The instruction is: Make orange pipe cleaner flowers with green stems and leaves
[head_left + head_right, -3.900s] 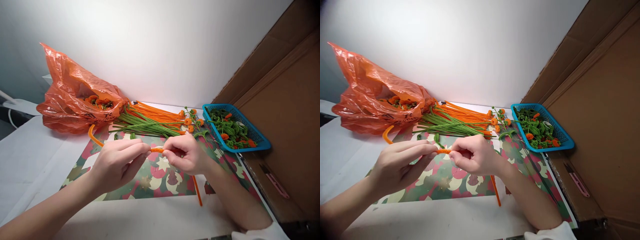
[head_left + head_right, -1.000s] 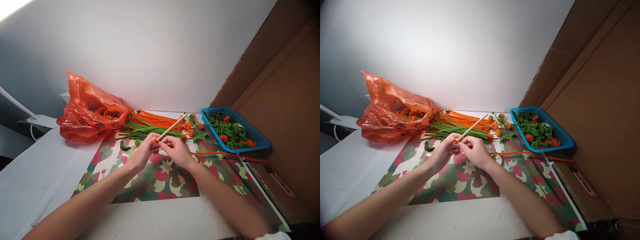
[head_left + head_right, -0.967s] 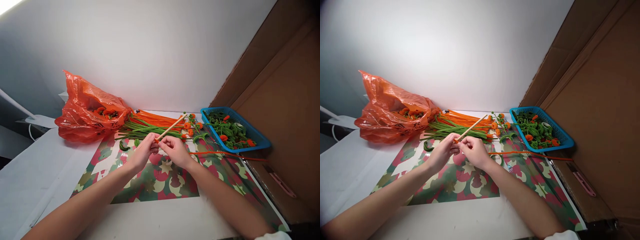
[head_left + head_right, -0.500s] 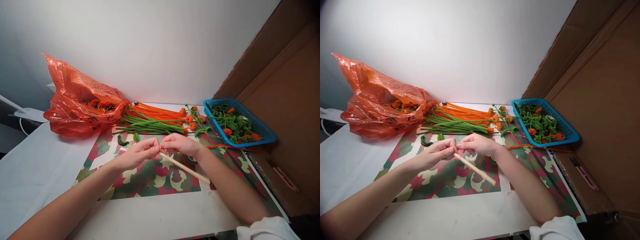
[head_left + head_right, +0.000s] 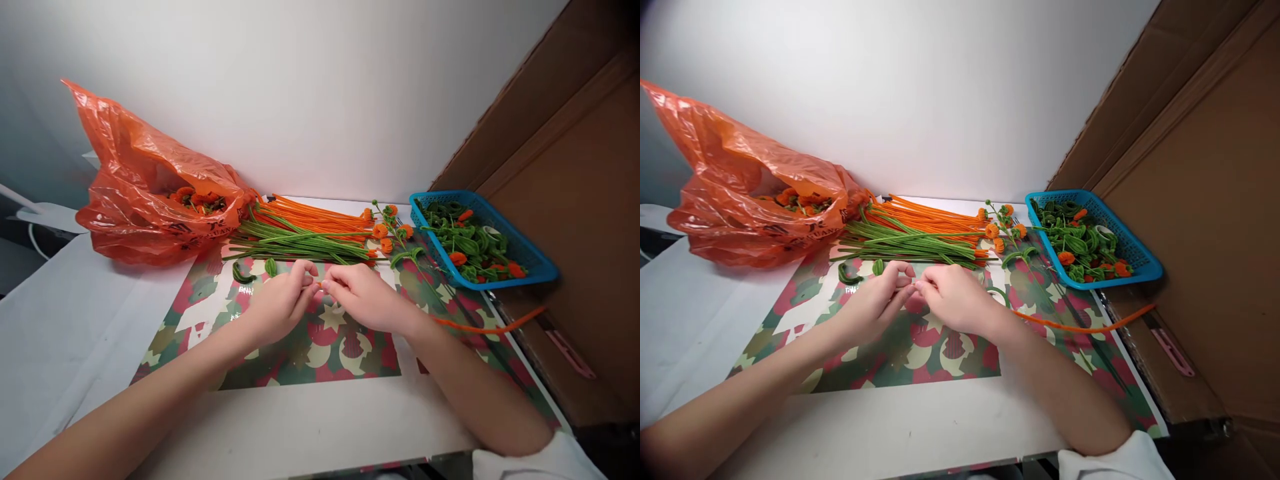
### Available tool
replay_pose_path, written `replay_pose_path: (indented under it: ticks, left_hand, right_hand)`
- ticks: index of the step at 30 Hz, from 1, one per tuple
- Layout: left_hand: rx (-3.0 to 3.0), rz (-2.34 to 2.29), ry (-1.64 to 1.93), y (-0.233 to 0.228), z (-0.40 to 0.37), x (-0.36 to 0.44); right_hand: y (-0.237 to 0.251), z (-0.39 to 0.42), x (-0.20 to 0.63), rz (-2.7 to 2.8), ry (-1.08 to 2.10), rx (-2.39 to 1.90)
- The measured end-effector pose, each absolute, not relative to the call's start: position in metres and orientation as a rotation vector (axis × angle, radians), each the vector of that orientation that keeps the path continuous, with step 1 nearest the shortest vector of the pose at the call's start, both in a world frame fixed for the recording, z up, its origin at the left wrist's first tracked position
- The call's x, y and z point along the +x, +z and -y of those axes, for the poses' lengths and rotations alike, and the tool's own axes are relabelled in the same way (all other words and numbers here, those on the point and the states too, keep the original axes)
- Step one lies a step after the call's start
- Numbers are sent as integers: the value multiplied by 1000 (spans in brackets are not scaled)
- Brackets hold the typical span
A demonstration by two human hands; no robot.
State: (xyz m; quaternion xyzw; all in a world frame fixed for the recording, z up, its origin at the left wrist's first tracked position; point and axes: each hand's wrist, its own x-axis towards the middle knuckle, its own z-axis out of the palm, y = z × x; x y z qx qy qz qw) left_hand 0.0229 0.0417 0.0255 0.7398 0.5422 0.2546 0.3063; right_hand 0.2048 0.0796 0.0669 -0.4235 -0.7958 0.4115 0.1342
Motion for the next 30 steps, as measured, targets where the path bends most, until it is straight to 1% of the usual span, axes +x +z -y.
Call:
replay_pose_path:
  ticks: [3,7,10,14,16,20,21,26,30]
  left_hand:
    - [1771,-1482,862,19,-38,28]
    - [1312,-1283,1132,19,-35,33]
    - [995,-1145,1186,25,-35,35]
    - [813,-1050,1189,30,-34,36]
    - [814,-1006,1199,31,-33,36]
    - [937,-893,1184,30,-33,35]
    - [981,-873,1174,30,-34,34]
    - [1322,-916,1028,32,-35,25]
    - [1622,-947,809,35,-38,18]
  right_hand:
    - [62,-71,198,2298,1032,-1211]
    - [47,-63,189,2288,938,-1080]
    - [38,-64,186,2275,954,-950]
    - [34,-73,189,2202,1083,-768]
    - [32,-80,192,2142,1234,-752]
    - [30,-97,202,1926,1769,-756]
    - [31,-101,205,1917,1841,-735]
    - [41,-115,217,2036,1954,-669]
    - [48,-119,222,2156,1923,-717]
